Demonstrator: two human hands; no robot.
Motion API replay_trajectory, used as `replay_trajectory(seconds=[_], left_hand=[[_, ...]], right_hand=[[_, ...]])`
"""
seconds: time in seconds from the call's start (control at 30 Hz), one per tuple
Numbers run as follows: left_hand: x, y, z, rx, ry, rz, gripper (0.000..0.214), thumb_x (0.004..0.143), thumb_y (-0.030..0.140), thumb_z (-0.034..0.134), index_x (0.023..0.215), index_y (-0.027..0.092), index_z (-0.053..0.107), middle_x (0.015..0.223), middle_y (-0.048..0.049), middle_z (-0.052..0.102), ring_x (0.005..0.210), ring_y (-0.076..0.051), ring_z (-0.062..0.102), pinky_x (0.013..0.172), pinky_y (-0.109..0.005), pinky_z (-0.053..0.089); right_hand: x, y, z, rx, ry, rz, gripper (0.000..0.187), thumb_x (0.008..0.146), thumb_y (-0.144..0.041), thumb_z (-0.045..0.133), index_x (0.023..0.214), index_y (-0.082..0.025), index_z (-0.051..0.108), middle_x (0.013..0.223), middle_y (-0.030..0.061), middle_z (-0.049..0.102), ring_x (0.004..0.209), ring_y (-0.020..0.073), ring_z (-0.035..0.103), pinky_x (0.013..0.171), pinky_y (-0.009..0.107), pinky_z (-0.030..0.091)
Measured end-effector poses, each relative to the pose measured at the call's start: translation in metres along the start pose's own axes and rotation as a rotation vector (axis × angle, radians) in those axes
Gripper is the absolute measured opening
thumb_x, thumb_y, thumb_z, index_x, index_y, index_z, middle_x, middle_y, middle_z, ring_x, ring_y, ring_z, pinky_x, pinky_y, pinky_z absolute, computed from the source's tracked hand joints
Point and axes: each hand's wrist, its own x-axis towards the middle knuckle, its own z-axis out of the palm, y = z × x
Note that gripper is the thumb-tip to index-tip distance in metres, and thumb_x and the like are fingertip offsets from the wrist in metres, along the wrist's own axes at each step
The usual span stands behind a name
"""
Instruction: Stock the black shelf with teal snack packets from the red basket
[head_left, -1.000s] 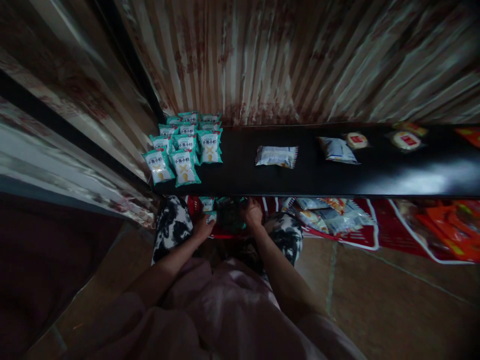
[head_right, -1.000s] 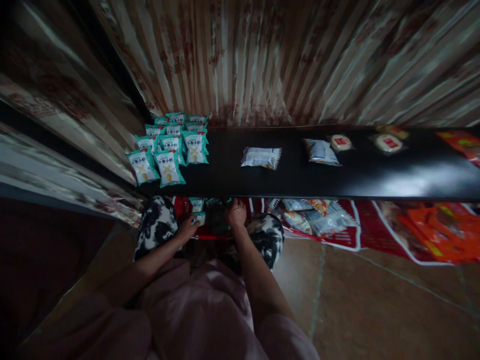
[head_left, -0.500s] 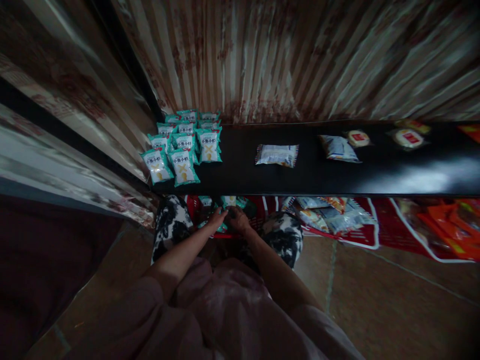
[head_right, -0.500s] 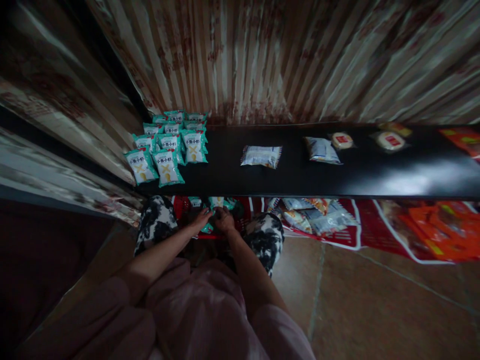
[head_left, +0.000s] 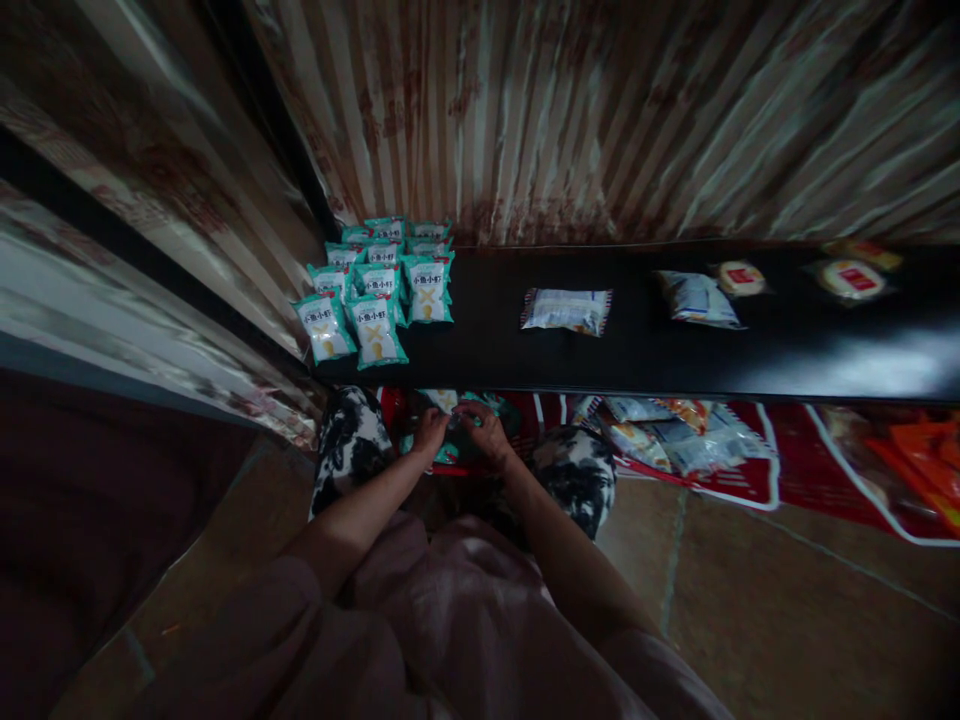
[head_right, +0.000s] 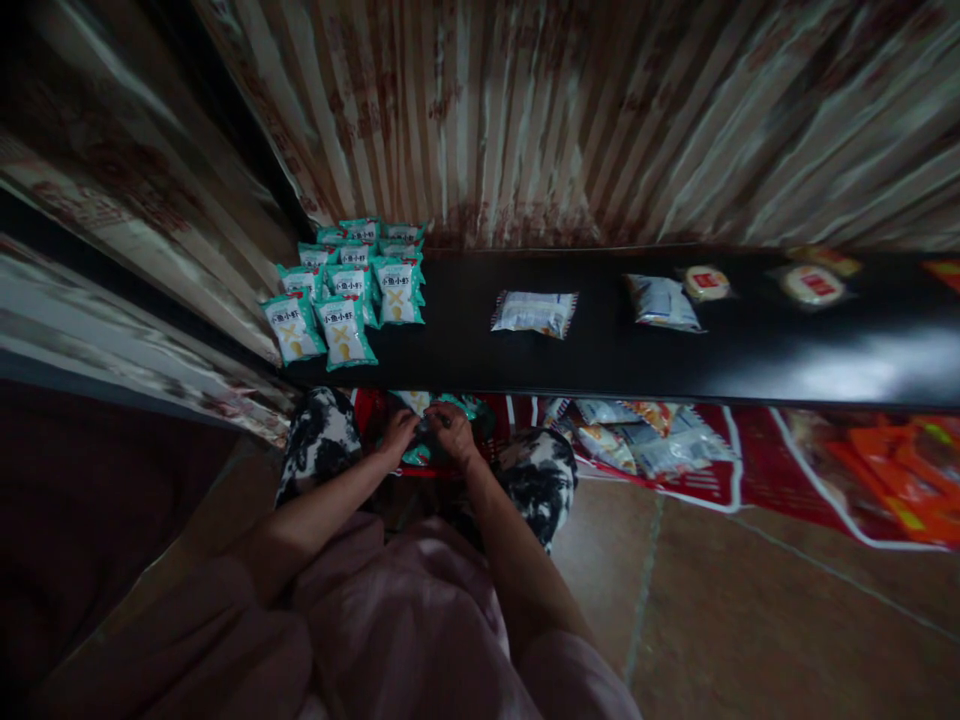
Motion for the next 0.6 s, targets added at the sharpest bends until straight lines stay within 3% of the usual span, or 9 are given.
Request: replay_trajectory(seconds=[0.17,0.33,0.6], left_hand=[[-0.007,0.019,0.002,-0.061,-0.001,0.01,0.024,0.079,0.028,0.055,0.1,0.019,0.058,0.103,-0.0062,0.066,0.094,-0.016,0.062,0.077,-0.026,0.048],[-0.017,0.033,-0.001,-0.082,0.023,0.037,0.022,0.079,0.026,0.056,0.099,0.019,0.061,0.098,-0.0056,0.068,0.091,-0.017,0.063,0.081,-0.027,0.047],[-0.037,0.022,-0.009,-0.046,0.077,0.005,0.027,0.078,0.032,0.058,0.101,0.018,0.058,0.093,-0.0044,0.067,0.09,-0.018,0.062,0.079,-0.029,0.047]], right_hand=[[0.007,-0.013,-0.01,0.046,0.073,0.021,0.021,0.074,-0.027,0.051,0.082,-0.022,0.07,0.093,0.0033,0.07,0.093,0.0185,0.063,0.089,0.034,0.046],[0.007,-0.024,-0.008,0.059,0.179,0.108,0.028,0.075,-0.039,0.051,0.085,-0.019,0.069,0.086,0.0045,0.069,0.08,0.0188,0.062,0.079,0.032,0.048],[-0.013,-0.037,0.002,0.166,0.295,0.23,0.042,0.068,-0.046,0.061,0.097,-0.016,0.063,0.093,0.007,0.067,0.084,0.0198,0.06,0.08,0.033,0.047]])
